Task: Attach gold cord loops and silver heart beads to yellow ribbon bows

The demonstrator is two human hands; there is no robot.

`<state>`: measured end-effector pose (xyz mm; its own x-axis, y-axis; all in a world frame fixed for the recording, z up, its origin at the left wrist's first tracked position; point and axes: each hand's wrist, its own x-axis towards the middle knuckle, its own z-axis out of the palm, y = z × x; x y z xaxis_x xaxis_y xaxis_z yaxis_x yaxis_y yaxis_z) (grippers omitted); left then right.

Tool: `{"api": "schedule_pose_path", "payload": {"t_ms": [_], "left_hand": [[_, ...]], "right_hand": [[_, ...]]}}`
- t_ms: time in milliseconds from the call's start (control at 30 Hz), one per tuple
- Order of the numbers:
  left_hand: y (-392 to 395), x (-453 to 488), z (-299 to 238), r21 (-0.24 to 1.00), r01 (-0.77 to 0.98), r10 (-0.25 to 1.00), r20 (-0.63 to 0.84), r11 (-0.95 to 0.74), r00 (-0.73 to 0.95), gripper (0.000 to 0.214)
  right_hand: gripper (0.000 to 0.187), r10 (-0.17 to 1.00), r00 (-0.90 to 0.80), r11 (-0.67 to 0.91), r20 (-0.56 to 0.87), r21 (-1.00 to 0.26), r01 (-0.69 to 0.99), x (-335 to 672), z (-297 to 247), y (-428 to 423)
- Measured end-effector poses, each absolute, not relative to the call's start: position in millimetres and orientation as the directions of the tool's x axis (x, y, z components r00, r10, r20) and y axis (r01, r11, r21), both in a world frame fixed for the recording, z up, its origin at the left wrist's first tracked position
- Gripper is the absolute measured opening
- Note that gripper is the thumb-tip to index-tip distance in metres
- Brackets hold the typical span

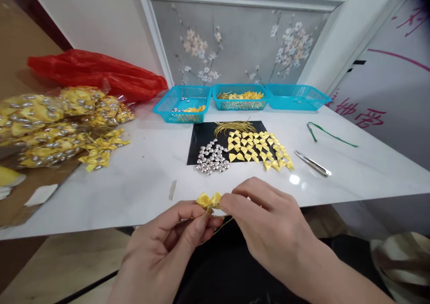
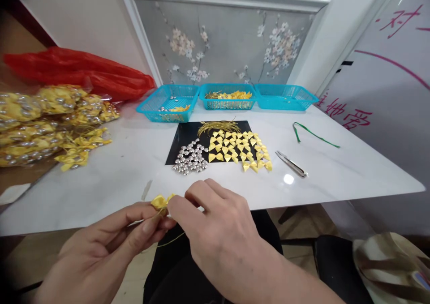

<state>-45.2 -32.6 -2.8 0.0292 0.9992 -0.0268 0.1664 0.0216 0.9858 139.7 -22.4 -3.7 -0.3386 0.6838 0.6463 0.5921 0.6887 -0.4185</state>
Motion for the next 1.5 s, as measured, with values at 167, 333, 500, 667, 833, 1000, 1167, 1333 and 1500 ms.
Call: {"api": "schedule_pose_path", "payload": {"t_ms": [167,333,500,667,833,1000,1167,1333,1500], "left_hand": [[-32.2,-48.0,-8.2,0.989,0.139,0.998,-0.059,0.056,0.017,0.015],[-31.5,-51.1,-11.4,0.989,0.141,0.999,-0.054,0.052,0.007,0.017],[-32.1,-50.0,-7.2,0.979,0.205,0.999,0.016,-0.024,0.042,0.012],[-32.3,-49.7,-3.8,0.971,0.219,0.992,0.074,-0.095,0.102,0.009],[-32.1,-55.4,-9.4,0.963,0.263,0.985,0.018,-0.063,0.173,0.013],[-32.2,-56.3,-12.0,0.975,0.223,0.986,-0.038,0.002,0.161,0.021],[-31.2,-52.8,-10.0,0.984,0.176,0.989,-0.064,0.039,0.135,0.021],[-27.8,-48.0,-7.9,0.949,0.302,0.993,0.071,-0.095,0.09,0.012],[-28.4,-45.9,-10.4,0.921,0.362,0.99,0.133,-0.141,0.045,0.013]], "right_hand": [[0.023,0.707,-0.353,0.678,0.613,-0.443,0.587,142.5,0.2,-22.2],[0.024,0.691,-0.38,0.693,0.615,-0.416,0.588,141.3,0.4,-22.2],[0.028,0.65,-0.47,0.732,0.597,-0.328,0.597,139.4,-2.0,-16.8],[0.022,0.617,-0.537,0.749,0.575,-0.219,0.626,140.6,4.2,-13.4],[0.013,0.591,-0.63,0.777,0.503,-0.145,0.613,142.1,12.5,-10.9],[0.017,0.563,-0.687,0.804,0.459,-0.112,0.584,144.6,14.9,-7.3],[0.018,0.586,-0.689,0.802,0.426,-0.188,0.566,144.3,14.4,-5.4],[0.012,0.627,-0.615,0.776,0.479,-0.309,0.55,135.5,5.8,-10.8],[0.028,0.75,-0.454,0.659,0.481,-0.603,0.451,125.3,-13.2,-12.3]]}}
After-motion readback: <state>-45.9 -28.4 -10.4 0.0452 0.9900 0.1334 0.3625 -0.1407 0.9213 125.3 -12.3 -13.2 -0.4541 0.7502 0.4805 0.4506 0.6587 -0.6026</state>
